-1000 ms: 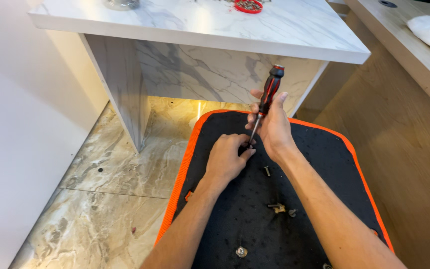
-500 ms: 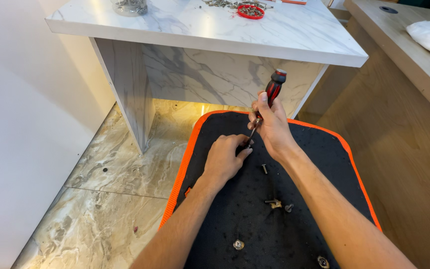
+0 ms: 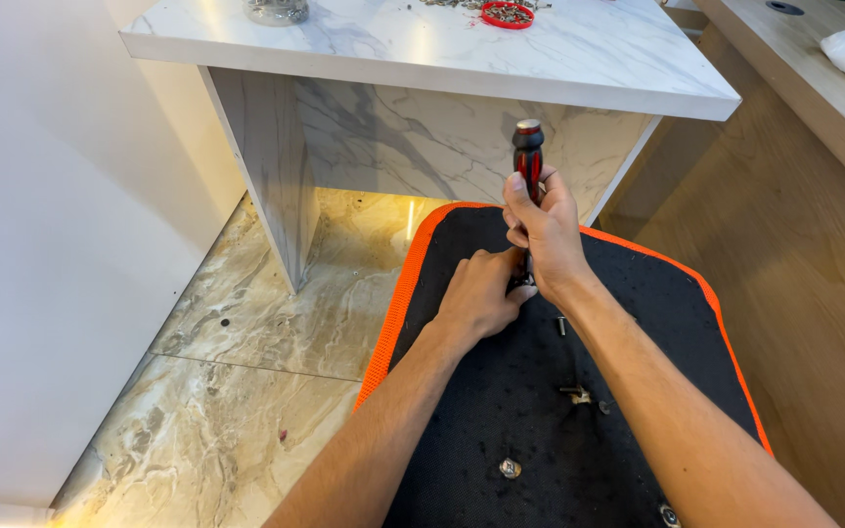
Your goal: The person uses a screwdriver to tighten screws into the underside of an orange office chair seat. They work on multiple screw holes in sequence, securing the seat to its base.
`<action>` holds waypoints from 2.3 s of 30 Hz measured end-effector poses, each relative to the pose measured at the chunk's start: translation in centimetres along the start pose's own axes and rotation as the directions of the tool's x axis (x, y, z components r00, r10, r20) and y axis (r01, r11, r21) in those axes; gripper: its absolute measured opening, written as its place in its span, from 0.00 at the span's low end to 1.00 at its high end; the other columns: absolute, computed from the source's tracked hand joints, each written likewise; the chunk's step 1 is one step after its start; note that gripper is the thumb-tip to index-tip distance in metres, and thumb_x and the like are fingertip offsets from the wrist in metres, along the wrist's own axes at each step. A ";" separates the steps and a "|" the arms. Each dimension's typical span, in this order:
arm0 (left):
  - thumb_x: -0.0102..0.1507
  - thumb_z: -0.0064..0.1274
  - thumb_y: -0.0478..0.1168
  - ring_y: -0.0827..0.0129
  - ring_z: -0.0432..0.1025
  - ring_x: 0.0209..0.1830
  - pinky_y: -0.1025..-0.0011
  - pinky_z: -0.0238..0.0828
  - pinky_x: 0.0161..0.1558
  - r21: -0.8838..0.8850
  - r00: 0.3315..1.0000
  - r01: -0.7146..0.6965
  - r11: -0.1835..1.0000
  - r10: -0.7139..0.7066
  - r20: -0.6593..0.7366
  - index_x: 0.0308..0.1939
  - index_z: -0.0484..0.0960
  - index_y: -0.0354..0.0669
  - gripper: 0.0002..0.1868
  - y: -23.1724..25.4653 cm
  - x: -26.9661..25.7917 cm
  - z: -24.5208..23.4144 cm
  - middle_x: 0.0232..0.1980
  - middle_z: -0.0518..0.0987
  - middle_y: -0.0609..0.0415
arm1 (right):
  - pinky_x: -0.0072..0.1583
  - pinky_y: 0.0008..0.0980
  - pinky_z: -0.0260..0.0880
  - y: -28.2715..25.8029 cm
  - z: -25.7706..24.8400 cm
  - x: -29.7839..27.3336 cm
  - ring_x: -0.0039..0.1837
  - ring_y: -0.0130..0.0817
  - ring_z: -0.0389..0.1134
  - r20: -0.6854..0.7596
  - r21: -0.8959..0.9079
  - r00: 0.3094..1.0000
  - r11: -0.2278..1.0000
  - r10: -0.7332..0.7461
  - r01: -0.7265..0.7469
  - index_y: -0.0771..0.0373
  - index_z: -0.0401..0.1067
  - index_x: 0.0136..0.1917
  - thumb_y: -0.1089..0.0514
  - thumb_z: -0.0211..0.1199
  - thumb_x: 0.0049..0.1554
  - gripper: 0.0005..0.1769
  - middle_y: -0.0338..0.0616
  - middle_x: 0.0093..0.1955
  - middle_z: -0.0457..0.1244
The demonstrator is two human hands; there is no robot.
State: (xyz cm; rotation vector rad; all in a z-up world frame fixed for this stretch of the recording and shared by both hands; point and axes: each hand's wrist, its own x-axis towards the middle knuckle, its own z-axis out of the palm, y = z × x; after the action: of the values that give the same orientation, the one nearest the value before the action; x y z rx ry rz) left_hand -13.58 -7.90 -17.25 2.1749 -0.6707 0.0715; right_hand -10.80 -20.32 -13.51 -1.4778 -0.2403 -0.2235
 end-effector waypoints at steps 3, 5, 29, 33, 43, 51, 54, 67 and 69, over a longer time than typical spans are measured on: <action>0.58 0.62 0.39 0.52 0.76 0.46 0.55 0.71 0.49 0.024 0.997 -0.061 0.998 0.062 -0.035 0.45 0.81 0.41 0.13 0.3 -0.4 -0.1 0.41 0.84 0.48 | 0.38 0.23 0.54 -0.9 -0.5 -0.1 0.41 0.21 0.55 0.018 0.192 0.999 0.980 0.046 -0.048 0.62 0.61 0.65 0.35 0.51 0.66 0.30 0.33 0.43 0.56; 0.59 0.61 0.39 0.53 0.77 0.46 0.56 0.72 0.49 -0.051 0.994 -0.082 0.995 0.077 -0.081 0.46 0.81 0.42 0.12 0.1 -0.8 0.1 0.42 0.85 0.49 | 0.39 0.22 0.56 -1.0 -0.8 -0.3 0.40 0.21 0.56 0.038 0.273 0.998 0.960 0.056 -0.064 0.61 0.64 0.67 0.32 0.46 0.65 0.33 0.32 0.42 0.57; 0.57 0.61 0.39 0.59 0.78 0.39 0.64 0.76 0.43 -0.139 0.970 -0.113 0.984 0.079 -0.229 0.44 0.84 0.38 0.12 -0.3 -0.4 1.0 0.38 0.81 0.48 | 0.46 0.29 0.63 -0.5 -1.6 -1.4 0.45 0.26 0.59 -0.044 0.236 0.998 0.971 -0.038 0.047 0.61 0.61 0.66 0.39 0.49 0.70 0.24 0.36 0.47 0.57; 0.57 0.60 0.39 0.60 0.79 0.38 0.65 0.76 0.42 -0.164 0.976 -0.096 0.982 0.061 -0.208 0.42 0.85 0.40 0.11 -0.2 -0.1 1.1 0.37 0.81 0.49 | 0.47 0.26 0.65 -0.4 -2.0 -1.6 0.46 0.25 0.62 -0.016 0.288 1.000 0.957 -0.027 0.030 0.63 0.65 0.66 0.38 0.48 0.69 0.27 0.36 0.48 0.60; 0.58 0.62 0.42 0.59 0.78 0.37 0.62 0.75 0.42 -0.120 0.966 -0.119 0.986 0.087 -0.243 0.40 0.85 0.40 0.11 -0.9 -0.2 1.4 0.36 0.81 0.50 | 0.50 0.26 0.67 0.4 -1.4 -2.2 0.47 0.25 0.62 -0.014 0.263 0.998 0.962 -0.067 0.068 0.64 0.62 0.69 0.38 0.46 0.72 0.29 0.37 0.47 0.59; 0.58 0.61 0.44 0.54 0.77 0.39 0.57 0.73 0.42 -0.010 0.967 -0.066 0.998 0.062 -0.246 0.39 0.85 0.43 0.11 -0.2 -0.2 1.7 0.37 0.81 0.49 | 0.47 0.27 0.64 0.1 -1.1 -2.3 0.46 0.27 0.61 -0.087 0.087 0.985 0.984 -0.151 0.158 0.64 0.58 0.63 0.42 0.55 0.71 0.24 0.38 0.49 0.60; 0.58 0.61 0.44 0.54 0.76 0.40 0.55 0.72 0.43 0.029 0.963 -0.071 0.997 0.076 -0.258 0.39 0.85 0.43 0.10 0.0 -0.4 2.0 0.37 0.81 0.50 | 0.46 0.26 0.62 0.0 -1.0 -2.3 0.43 0.24 0.58 -0.089 0.119 0.990 0.985 -0.112 0.122 0.62 0.59 0.64 0.41 0.54 0.72 0.23 0.36 0.46 0.56; 0.60 0.60 0.45 0.56 0.76 0.39 0.57 0.72 0.43 0.047 0.967 -0.068 0.997 0.078 -0.244 0.38 0.84 0.45 0.09 -0.1 -0.3 1.9 0.36 0.81 0.51 | 0.51 0.31 0.63 0.2 -1.6 -2.1 0.46 0.29 0.60 -0.108 -0.008 0.978 0.983 -0.181 0.181 0.64 0.59 0.65 0.41 0.53 0.72 0.24 0.41 0.47 0.58; 0.60 0.60 0.46 0.56 0.76 0.40 0.57 0.71 0.43 0.055 0.968 -0.065 0.996 0.076 -0.239 0.38 0.85 0.46 0.10 -0.1 -0.4 1.8 0.37 0.81 0.51 | 0.50 0.27 0.66 0.0 -1.7 -2.2 0.45 0.26 0.62 -0.085 0.198 0.990 0.971 -0.115 0.130 0.62 0.63 0.66 0.39 0.48 0.70 0.26 0.38 0.46 0.59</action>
State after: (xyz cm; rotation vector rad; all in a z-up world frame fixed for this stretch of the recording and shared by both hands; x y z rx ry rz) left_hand -14.14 -9.01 -18.63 2.1417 -0.6114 0.3862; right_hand -12.88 -21.97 -14.32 -1.2508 -0.2875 -0.3426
